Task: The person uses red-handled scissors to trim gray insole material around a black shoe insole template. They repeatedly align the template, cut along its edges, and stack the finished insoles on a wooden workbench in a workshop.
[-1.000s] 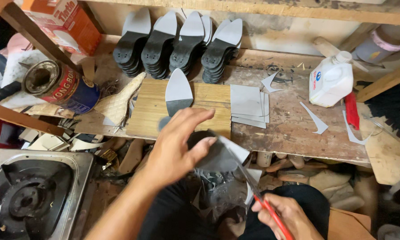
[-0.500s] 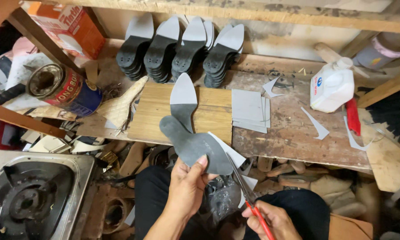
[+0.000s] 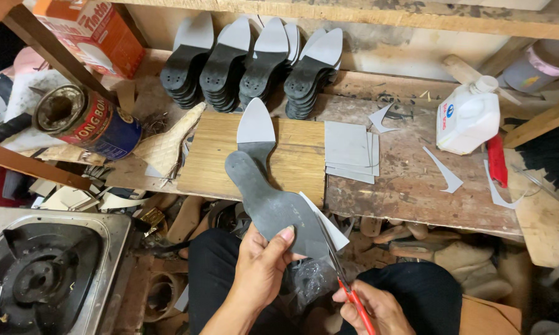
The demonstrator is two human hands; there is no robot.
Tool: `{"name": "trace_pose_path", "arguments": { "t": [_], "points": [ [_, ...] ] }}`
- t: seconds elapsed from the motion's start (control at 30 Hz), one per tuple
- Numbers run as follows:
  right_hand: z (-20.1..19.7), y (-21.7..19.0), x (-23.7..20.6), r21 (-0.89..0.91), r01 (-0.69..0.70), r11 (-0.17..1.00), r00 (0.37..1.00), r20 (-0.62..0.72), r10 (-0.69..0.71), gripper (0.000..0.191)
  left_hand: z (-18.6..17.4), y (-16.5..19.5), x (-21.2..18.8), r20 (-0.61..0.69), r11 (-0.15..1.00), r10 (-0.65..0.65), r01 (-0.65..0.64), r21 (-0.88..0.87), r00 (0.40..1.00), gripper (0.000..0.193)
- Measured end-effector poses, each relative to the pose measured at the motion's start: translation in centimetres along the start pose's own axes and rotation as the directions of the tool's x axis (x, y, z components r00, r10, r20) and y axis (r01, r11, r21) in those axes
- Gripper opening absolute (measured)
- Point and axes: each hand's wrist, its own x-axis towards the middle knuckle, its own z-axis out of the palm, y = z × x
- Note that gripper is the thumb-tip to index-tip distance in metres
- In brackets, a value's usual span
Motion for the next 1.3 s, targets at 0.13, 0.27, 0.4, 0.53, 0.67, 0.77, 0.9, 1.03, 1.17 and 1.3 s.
{"name": "trace_pose_path", "arguments": {
  "t": [0.13, 0.27, 0.4, 0.53, 0.67, 0.77, 0.9, 1.03, 1.17, 1.3],
  "points": [
    [-1.0, 2.9, 0.5, -0.135, 0.324, 0.936, 0.945, 0.01, -0.326, 0.021, -0.2, -0.2, -0.1, 0.007, 0.999, -0.029, 0.029, -0.018, 1.0, 0.034],
    [-2.0, 5.1, 0.5, -0.291, 0.366, 0.884, 0.92, -0.029, -0.39, 0.014, -0.5, -0.2, -0.1, 0.009, 0.999, -0.047, 0.047, 0.002, 0.999, 0.036],
    [-2.1, 5.9, 0.7, 0.019, 0.177, 0.984, 0.984, 0.031, -0.178, 0.018, -0.7, 0.2, -0.2, 0.013, 0.999, -0.021, 0.021, 0.025, 1.0, 0.036],
    [-1.6, 5.0, 0.6, 0.311, -0.021, 0.95, 0.983, 0.18, -0.037, 0.023, -1.1, 0.9, -0.2, 0.035, 0.999, 0.007, -0.009, 0.045, 0.999, 0.036],
    [-0.2, 3.3, 0.2, -0.139, 0.306, 0.942, 0.952, 0.022, -0.306, 0.019, -0.7, 0.2, -1.0, 0.072, 0.992, -0.064, 0.055, 0.117, 0.995, 0.036],
    [0.1, 2.7, 0.0, -0.134, 0.116, 0.984, 0.99, -0.065, -0.126, 0.021, -0.4, -0.5, -1.7, 0.082, 0.99, -0.087, 0.077, 0.117, 0.993, 0.038],
    [-0.5, 3.5, 0.0, 0.191, 0.153, 0.97, 0.978, 0.11, -0.176, 0.018, -1.2, -0.5, -1.9, 0.076, 0.98, -0.104, 0.089, 0.179, 0.992, 0.038],
    [-2.5, 4.9, -0.1, 0.215, 0.15, 0.965, 0.945, 0.256, -0.204, 0.022, -2.4, -0.4, -2.0, 0.096, 0.96, -0.095, 0.066, 0.273, 0.991, 0.035],
    [-4.7, 5.5, -0.7, 0.023, 0.128, 0.992, 0.951, 0.281, -0.129, 0.025, -3.3, -0.2, -2.1, 0.126, 0.95, -0.119, 0.076, 0.301, 0.985, 0.034],
    [-4.4, 5.2, -0.9, 0.129, 0.178, 0.976, 0.929, 0.305, -0.21, 0.026, -3.4, 0.1, -2.0, 0.124, 0.977, -0.124, 0.099, 0.186, 0.985, 0.037]
  ]
}}
